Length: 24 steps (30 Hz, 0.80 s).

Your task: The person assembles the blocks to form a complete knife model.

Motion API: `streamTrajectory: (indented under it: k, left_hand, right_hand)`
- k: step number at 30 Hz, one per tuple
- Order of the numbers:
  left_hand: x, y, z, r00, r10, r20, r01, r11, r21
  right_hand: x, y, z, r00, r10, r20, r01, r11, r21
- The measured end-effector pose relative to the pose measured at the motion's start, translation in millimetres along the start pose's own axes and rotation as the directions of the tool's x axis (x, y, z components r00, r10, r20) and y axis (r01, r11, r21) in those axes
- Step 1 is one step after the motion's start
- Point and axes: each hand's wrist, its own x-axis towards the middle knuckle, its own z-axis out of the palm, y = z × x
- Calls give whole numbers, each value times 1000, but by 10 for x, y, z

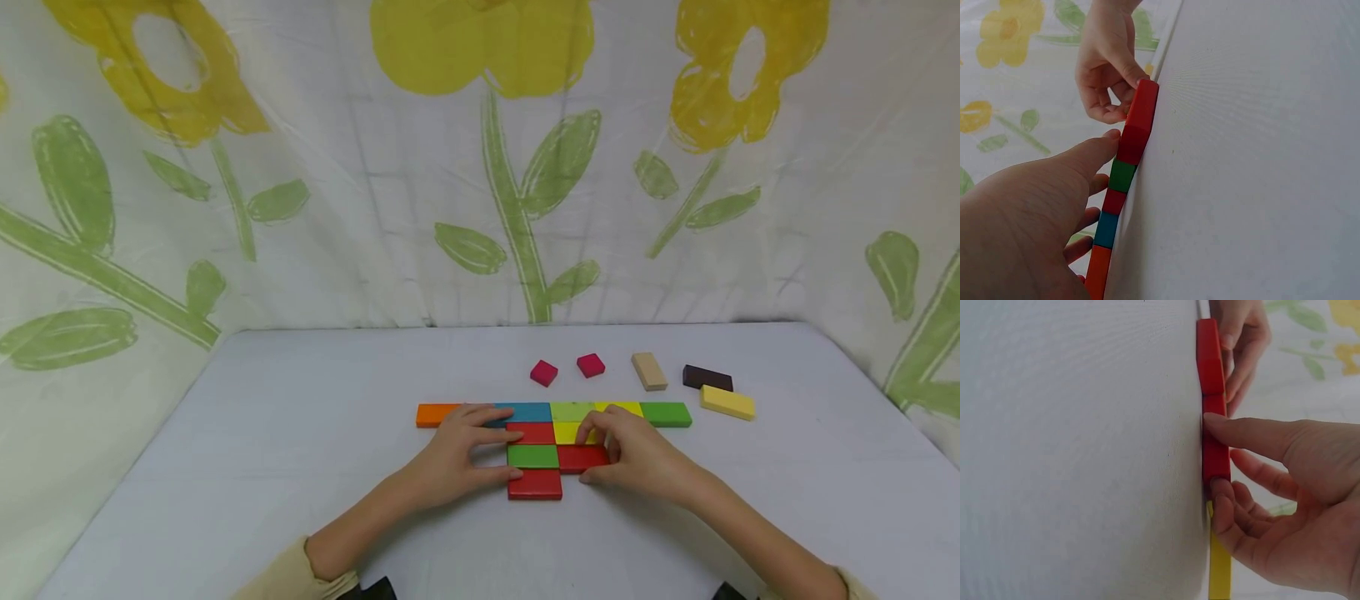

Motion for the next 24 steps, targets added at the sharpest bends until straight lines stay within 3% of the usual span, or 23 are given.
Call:
streamTrajectory:
  k: [17,24]
  left_hand:
    - [2,5,-4,1000,-4,6,4,1000,-11]
    - [-4,-1,-1,1000,-9,7,9,1000,-5]
  right_hand:
    - [0,2,-3,1000,9,-12,-9,1000,0]
    - [-38,5,-98,1000,4,10,-4,1000,23]
